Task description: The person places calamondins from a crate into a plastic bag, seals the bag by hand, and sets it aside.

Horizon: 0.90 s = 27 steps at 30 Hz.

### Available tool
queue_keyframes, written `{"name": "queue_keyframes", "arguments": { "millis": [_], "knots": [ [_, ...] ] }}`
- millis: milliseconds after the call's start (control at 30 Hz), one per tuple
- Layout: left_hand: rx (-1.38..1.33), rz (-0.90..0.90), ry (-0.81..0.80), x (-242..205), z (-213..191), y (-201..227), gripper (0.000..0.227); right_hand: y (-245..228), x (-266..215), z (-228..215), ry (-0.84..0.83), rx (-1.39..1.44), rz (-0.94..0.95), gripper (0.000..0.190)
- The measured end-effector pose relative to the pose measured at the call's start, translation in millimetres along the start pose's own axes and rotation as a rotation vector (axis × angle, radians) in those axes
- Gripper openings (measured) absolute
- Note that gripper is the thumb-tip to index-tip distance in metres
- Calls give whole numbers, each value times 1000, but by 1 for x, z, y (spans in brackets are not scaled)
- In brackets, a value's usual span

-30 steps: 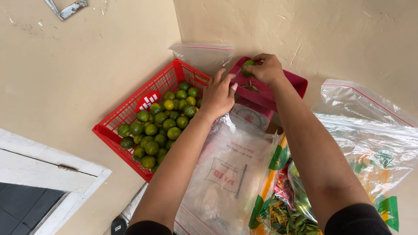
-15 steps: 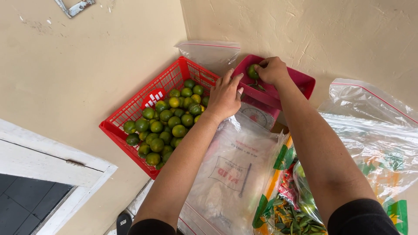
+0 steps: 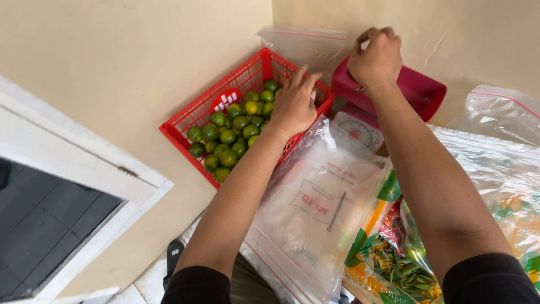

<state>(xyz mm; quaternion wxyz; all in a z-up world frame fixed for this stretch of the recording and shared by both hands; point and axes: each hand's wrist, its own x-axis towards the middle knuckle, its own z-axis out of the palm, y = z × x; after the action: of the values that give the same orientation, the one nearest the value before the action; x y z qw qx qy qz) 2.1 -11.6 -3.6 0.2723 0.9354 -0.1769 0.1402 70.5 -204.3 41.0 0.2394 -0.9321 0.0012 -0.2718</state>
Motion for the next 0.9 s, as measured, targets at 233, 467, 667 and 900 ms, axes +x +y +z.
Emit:
{"name": "queue_keyframes", "arguments": {
  "millis": [233,467,667,900],
  "knots": [
    [-73,-143,97,-68,-63,-101,55,-87,-40,61,2,264,-512,13],
    [19,-549,-143,-130,-34,-178,43,-147,-135,131,-792,218,-294,52],
    [256,-598,-330,-135,-42,-151,62,-168,-170,100,-907,-43,-250,62],
    [188,-619,-381,-141,-39,-142,90,-157,-175,104,-742,216,-206,36]
  ]
}}
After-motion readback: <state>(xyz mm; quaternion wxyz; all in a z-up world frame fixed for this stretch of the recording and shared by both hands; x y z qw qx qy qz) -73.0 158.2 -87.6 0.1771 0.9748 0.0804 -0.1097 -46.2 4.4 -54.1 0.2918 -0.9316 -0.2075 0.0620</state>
